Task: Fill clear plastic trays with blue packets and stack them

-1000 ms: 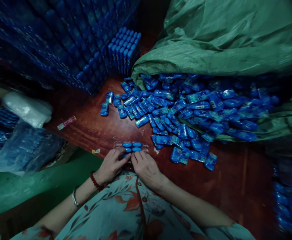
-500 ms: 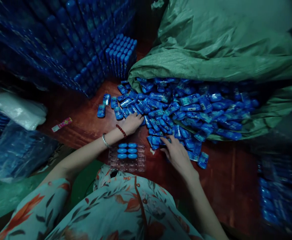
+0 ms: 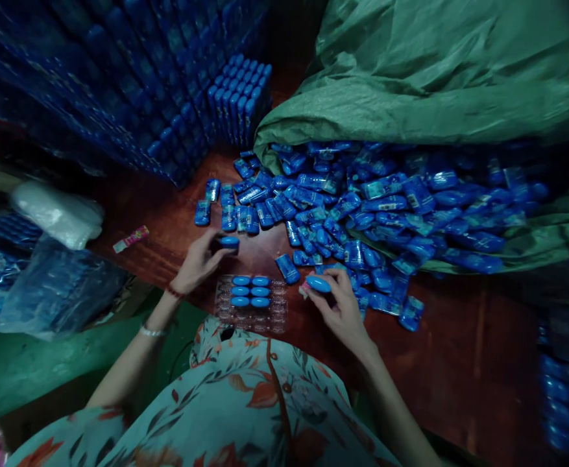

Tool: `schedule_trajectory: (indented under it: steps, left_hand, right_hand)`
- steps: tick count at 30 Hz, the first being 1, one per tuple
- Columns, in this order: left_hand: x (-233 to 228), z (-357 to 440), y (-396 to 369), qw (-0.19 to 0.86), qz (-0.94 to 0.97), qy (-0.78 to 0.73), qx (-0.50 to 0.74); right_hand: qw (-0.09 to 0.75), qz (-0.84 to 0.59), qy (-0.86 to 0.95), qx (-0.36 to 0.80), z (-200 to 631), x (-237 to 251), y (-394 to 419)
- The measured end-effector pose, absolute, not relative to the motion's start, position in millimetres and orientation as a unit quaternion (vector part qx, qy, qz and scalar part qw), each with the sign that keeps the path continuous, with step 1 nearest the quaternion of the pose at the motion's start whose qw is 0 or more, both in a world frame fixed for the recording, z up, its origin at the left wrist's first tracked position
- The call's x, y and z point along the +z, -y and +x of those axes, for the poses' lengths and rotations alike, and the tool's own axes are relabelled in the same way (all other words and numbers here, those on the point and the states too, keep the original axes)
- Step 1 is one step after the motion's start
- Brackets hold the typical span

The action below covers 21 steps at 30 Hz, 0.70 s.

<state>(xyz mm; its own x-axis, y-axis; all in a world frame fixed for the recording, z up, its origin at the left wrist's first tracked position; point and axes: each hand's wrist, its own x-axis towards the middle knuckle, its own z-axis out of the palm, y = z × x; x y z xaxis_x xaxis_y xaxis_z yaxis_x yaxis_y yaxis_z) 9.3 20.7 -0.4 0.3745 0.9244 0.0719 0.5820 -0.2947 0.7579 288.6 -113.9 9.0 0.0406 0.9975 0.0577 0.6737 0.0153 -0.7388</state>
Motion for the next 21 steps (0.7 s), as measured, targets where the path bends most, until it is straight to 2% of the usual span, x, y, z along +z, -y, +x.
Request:
schedule_trajectory:
  steps: [3, 7, 10, 12, 17, 21]
  left_hand:
    - [11, -23, 32, 0.322, 0.668, -0.568, 0.357]
    - [12, -31, 98, 0.324, 0.687, -0.556, 0.338]
    - [-1, -17, 124, 0.325, 0.734, -0.503, 0.321]
    - [-13, -9, 128, 0.296, 0.769, -0.470, 0.317]
    - [-24, -3, 109, 0.201, 0.854, -0.408, 0.254]
    - [-9, -1, 86, 0.182, 0.892, -0.351, 0.219]
  right_hand:
    - [0.324, -0.623, 0.612, 0.363, 276, 14, 132]
    - [0.334, -0.573, 0.636, 0.394, 246, 6, 148]
    - [0.345, -0.517, 0.708, 0.336, 231, -9, 149]
    - [0.323, -0.508, 0.753, 0.268, 228, -16, 147]
    - [0.213, -0.486, 0.842, 0.101, 227, -11, 138]
    - [0.135, -0.490, 0.859, 0.057, 211, 8, 126]
